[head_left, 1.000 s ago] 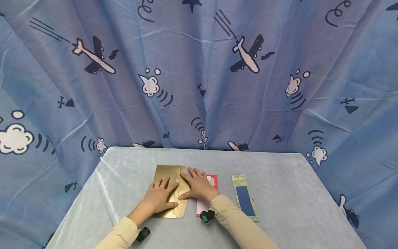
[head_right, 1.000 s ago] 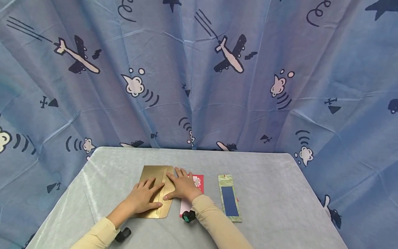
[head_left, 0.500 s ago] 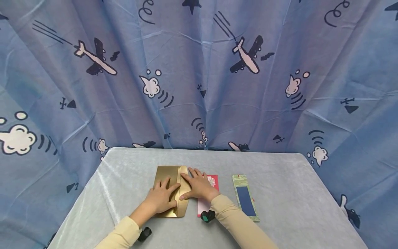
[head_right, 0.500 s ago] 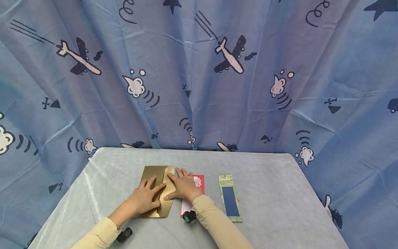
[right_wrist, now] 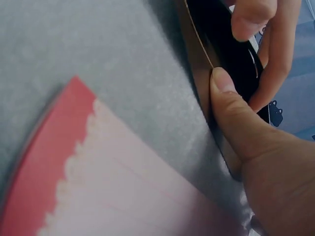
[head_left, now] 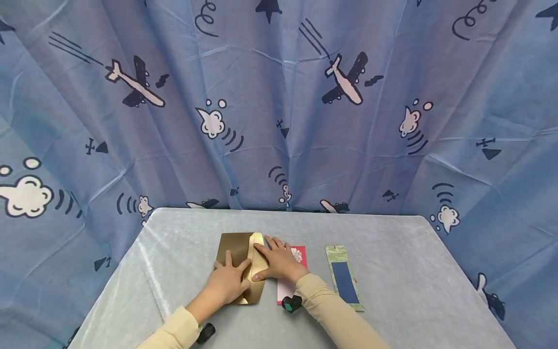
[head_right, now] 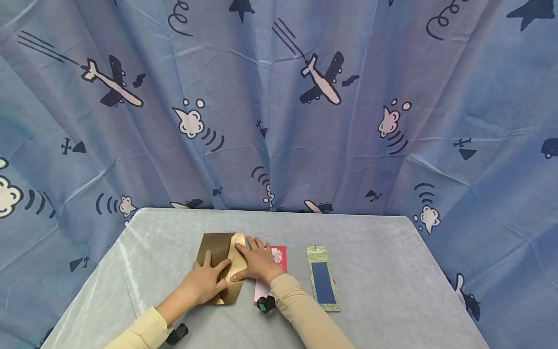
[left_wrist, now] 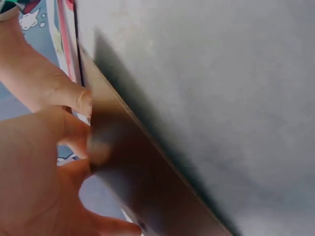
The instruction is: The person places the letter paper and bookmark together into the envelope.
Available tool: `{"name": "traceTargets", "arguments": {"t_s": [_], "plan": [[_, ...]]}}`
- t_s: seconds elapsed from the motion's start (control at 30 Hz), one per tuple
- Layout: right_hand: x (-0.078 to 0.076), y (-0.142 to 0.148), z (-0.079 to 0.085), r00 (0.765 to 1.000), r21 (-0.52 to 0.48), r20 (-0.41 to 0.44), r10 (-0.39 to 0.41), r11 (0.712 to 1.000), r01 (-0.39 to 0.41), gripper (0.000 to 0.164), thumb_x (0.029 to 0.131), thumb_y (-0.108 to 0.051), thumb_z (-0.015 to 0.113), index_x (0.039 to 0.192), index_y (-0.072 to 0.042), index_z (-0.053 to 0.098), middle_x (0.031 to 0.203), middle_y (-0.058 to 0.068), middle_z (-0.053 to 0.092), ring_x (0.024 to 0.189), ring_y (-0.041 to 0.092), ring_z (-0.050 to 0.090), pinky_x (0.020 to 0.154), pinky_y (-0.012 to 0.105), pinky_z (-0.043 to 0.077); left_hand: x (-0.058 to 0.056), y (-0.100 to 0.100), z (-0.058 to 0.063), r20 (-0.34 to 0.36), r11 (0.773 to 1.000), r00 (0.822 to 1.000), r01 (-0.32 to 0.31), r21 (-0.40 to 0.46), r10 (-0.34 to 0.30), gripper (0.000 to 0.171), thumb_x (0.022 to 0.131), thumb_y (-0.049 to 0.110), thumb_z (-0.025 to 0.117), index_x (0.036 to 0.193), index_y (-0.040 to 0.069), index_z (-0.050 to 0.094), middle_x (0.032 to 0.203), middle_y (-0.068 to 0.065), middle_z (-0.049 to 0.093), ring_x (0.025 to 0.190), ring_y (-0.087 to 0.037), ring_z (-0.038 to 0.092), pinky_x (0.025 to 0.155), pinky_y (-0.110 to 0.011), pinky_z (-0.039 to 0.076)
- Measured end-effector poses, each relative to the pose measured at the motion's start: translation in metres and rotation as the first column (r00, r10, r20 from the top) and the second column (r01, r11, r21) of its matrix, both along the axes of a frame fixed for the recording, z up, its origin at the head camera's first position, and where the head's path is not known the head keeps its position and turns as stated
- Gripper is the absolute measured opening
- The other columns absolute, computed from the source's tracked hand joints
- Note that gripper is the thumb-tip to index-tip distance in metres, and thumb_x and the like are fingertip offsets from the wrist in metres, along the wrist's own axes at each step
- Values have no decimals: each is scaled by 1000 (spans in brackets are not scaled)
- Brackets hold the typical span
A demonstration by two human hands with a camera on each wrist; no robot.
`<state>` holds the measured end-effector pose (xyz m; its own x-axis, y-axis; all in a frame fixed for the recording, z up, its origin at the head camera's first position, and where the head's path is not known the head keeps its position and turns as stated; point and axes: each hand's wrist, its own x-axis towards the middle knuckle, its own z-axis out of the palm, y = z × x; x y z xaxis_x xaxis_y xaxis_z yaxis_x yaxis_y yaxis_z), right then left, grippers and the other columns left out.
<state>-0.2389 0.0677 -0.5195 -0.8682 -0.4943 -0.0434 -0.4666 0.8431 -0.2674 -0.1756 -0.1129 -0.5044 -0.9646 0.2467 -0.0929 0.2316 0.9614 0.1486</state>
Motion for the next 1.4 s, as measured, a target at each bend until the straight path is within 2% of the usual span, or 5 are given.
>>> {"name": "traceTargets", "arguments": {"t_s": [0.2,0.5,0.73,1.1,1.4], "plan": [[0,1,-3,1000,5,-1,0,1000,0,96,66,-68,69,145,-25,36,154,16,29,141,38,29,108,63,27,3,-1,-9,-170,999,985,16,-34,-22,68,77,54,66,136,24,49,130,-42,47,93,-64,56,69,-53,55],[-1,2,-4,1000,5,-4,-8,1000,8,98,64,-70,69,145,-27,36,154,14,29,141,38,29,107,63,27,7,1,-14,-337,999,941,-34,-3,31,37,94,36,51,129,25,57,122,-35,57,84,-55,63,50,-43,52],[-1,1,-4,1000,17,4,-13,1000,13,98,65,-71,68,146,-28,35,155,14,28,142,37,28,108,62,27,6,3,-15,-308,998,950,-55,-29,44,38,94,28,47,131,28,55,127,-34,55,82,-53,64,40,-35,46],[1,1,-2,1000,4,-23,2,1000,-2,97,65,-70,68,145,-26,36,154,15,30,141,38,30,107,62,28,9,-1,-15,-248,999,967,-50,8,50,69,75,54,68,136,28,49,128,-38,51,91,-55,62,65,-47,56],[0,2,-4,1000,5,-29,3,1000,-3,98,64,-71,69,145,-27,36,154,15,30,141,38,31,107,62,29,13,-4,-10,-272,998,961,-29,56,43,70,71,53,73,132,27,54,125,-35,55,83,-48,65,60,-44,56]]}}
